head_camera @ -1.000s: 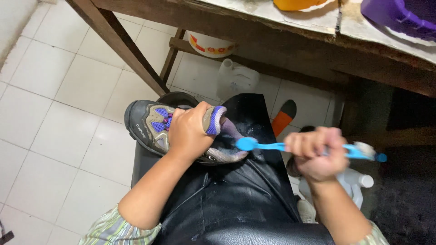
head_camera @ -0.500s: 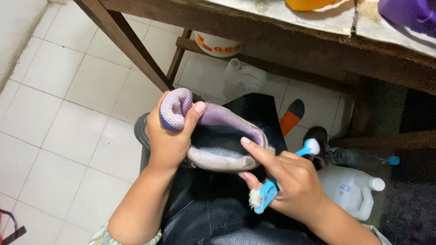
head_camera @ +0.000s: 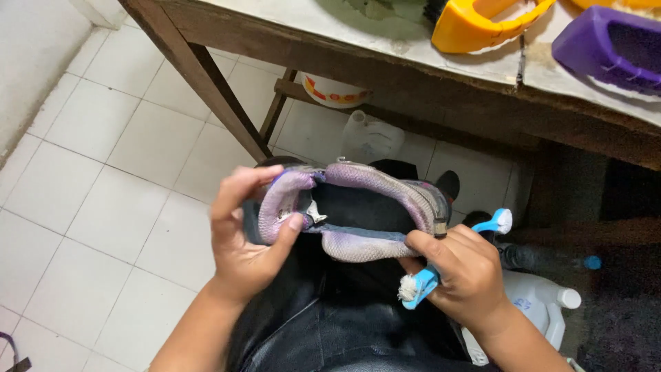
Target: The person scrubs the interior and exterior of a hiking shoe using a blue toothbrush and soapy water from a green bowl. They repeatedly dip the brush into the bowl and scrub different areas of the shoe while holding it on their lap.
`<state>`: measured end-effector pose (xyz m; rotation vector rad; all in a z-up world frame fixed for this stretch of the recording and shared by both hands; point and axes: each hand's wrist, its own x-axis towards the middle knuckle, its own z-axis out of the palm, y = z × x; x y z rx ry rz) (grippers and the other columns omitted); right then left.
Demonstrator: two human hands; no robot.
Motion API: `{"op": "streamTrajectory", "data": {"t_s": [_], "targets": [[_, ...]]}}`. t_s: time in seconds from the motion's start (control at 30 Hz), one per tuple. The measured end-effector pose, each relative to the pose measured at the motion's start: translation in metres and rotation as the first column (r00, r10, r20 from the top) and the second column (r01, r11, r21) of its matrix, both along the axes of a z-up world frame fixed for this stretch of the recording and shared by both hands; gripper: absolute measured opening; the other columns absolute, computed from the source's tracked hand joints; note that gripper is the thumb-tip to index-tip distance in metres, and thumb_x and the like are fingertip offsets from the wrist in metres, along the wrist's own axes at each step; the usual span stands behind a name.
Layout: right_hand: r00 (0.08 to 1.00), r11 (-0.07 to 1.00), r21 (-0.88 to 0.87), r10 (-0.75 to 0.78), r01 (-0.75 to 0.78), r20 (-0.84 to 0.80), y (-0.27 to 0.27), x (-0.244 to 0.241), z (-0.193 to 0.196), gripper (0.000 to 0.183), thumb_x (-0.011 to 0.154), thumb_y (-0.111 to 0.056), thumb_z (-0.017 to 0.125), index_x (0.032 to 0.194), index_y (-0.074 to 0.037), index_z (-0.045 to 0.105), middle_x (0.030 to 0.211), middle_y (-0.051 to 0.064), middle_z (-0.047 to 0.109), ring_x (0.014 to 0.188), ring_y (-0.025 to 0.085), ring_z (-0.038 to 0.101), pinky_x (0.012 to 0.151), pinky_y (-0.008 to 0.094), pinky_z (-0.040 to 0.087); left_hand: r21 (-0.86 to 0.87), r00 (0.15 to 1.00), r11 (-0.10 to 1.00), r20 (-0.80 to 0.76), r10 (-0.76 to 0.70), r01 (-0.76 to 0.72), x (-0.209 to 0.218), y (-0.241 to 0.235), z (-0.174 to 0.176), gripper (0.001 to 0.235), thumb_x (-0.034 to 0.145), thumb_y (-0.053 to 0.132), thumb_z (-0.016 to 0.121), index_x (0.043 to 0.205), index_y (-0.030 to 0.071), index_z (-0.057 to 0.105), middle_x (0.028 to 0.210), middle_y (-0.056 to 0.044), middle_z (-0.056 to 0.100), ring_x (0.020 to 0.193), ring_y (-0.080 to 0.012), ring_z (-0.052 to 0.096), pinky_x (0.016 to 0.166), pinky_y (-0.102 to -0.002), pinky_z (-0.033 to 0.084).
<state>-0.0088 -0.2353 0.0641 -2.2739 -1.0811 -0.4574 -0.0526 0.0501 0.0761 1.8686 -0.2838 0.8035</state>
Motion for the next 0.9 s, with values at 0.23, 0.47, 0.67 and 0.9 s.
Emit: {"op": "streamTrajectory", "data": {"t_s": [0.23,0.47,0.67,0.9], "targets": [[0.985,0.989,-0.015,0.147,-0.146,0.086,0.015,-0.005,0.002,0.011,0.092,0.002,0.057,0.089,-0.008,0.063,0.061,0.005,0.034,0.053,0.025,0.034,0.053,0.038,0.032,0.65,0.827,0.759,-0.405,0.39,-0.039,-0.007,0.01,0.003,0.09,0.073,0.006,0.061,0.156,0.018,0.03,0.151,-0.011,0.047,0.147,-0.04,0.036,0.109,-0.057,0.034],[0.946,0.957,-0.034,0.29,-0.288,0.144,0.001,-0.003,-0.011,0.018,0.1,-0.003,0.046,0.094,-0.006,0.062,0.065,0.005,0.037,0.057,0.026,0.036,0.058,0.039,0.034,0.679,0.712,0.6,-0.659,0.242,0.423,0.05,0.003,0.028,0.103,0.068,0.056,0.067,0.159,0.025,0.031,0.15,-0.016,0.051,0.146,-0.0367,0.036,0.113,-0.052,0.025],[0.951,0.959,0.04,0.271,-0.279,0.148,-0.01,-0.005,-0.036,0.011,0.098,-0.003,0.051,0.095,-0.007,0.061,0.065,0.004,0.04,0.057,0.025,0.037,0.058,0.038,0.033,0.246,0.341,0.638,-0.94,-0.028,0.73,0.087,0.004,-0.003,0.105,0.067,0.069,0.07,0.158,0.038,0.03,0.157,-0.006,0.044,0.147,-0.0258,0.037,0.119,-0.045,0.02],[0.938,0.989,0.132,0.11,-0.07,-0.328,-0.013,0.005,-0.024,0.033,0.086,-0.023,0.081,0.114,-0.015,0.066,0.088,0.002,0.068,0.071,0.018,0.06,0.077,0.033,0.044,0.147,0.279,0.691,-0.957,-0.082,0.708,0.118,0.002,-0.023,0.067,0.076,0.068,0.061,0.128,0.026,0.049,0.131,-0.009,0.063,0.121,-0.0269,0.059,0.098,-0.035,0.039]]}}
